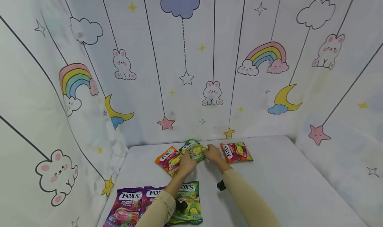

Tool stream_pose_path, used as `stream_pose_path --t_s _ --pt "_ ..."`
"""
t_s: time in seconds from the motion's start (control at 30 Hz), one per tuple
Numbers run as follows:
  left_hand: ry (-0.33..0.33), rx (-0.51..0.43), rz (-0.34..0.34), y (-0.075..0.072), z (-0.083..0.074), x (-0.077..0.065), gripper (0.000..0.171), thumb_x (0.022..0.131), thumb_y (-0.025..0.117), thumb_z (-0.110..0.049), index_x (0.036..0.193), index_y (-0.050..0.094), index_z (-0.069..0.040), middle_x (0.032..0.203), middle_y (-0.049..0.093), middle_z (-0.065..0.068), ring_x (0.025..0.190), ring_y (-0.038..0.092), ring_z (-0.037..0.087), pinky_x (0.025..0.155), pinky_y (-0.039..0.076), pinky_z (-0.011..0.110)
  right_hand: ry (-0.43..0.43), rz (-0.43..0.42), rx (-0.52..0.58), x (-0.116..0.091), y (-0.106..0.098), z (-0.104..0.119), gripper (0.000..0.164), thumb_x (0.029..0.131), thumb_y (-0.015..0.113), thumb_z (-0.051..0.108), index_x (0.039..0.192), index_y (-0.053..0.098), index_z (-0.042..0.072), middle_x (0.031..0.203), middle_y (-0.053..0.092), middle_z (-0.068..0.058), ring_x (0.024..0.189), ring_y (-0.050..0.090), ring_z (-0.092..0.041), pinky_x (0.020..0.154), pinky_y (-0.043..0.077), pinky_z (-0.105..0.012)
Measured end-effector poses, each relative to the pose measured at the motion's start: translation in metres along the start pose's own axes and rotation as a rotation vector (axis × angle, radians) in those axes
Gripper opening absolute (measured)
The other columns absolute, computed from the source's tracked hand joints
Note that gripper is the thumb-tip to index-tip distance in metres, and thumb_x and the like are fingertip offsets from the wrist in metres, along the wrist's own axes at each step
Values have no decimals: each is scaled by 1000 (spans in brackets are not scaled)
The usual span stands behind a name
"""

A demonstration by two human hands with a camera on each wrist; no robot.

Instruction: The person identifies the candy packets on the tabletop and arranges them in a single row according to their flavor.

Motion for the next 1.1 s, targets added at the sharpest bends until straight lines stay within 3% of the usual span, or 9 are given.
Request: stream_pose_path --t_s 0.13,0.3,0.43,0.53,0.7,0.83,1.1 --pt "-47 -56 -21 3 1 3 64 91 59 -11 149 42 8 148 49 29 134 49 43 111 40 57 4 9 6 5 -1 -4 57 102 61 33 146 54 -3 142 60 -24 128 57 -42 107 46 -55" --pt "-85 -92 -33 3 4 7 61 88 60 -11 145 48 6 141 55 28 118 56 38 97 48 52 8 -10 10 4 -5 -6 52 100 64 32 137 61 -5 132 65 -24 115 63 -37 99 51 -52" --pt "-132 -130 -23 2 8 12 55 93 61 -13 143 48 4 140 54 30 119 56 41 96 49 52 31 -16 14 3 -7 -7 51 99 66 33 134 64 -4 130 67 -22 114 63 -35 97 52 -50" --pt "-139 -140 -26 2 11 16 51 95 61 -14 140 49 6 140 54 31 124 55 42 100 48 52 35 -14 0 2 -9 -7 49 98 66 32 132 66 -5 128 68 -21 114 64 -35 96 52 -49" --pt "-124 -121 -60 1 14 22 52 89 66 -10 136 54 10 134 59 30 121 58 42 100 50 53 42 -1 -25 1 -12 -6 42 100 65 29 124 70 -6 118 72 -18 102 67 -30 88 55 -45" --pt "-125 -93 -60 2 14 23 54 88 68 -8 137 55 10 133 60 30 120 58 43 100 50 53 52 0 6 -1 -13 -4 38 99 67 26 120 72 -6 111 73 -16 93 66 -26 81 56 -41" --pt "-138 -109 -49 4 15 25 50 87 64 -2 136 58 6 136 60 26 124 56 42 102 48 54 68 -53 99 3 -12 -8 30 95 74 21 115 77 -2 111 73 -14 95 64 -25 82 53 -40"
Point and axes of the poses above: each hand's wrist, its own x-axis towards the middle knuckle, its own y-axis out of the palm, z = x × y, the point moved 3 cm from there along x, towards the middle knuckle
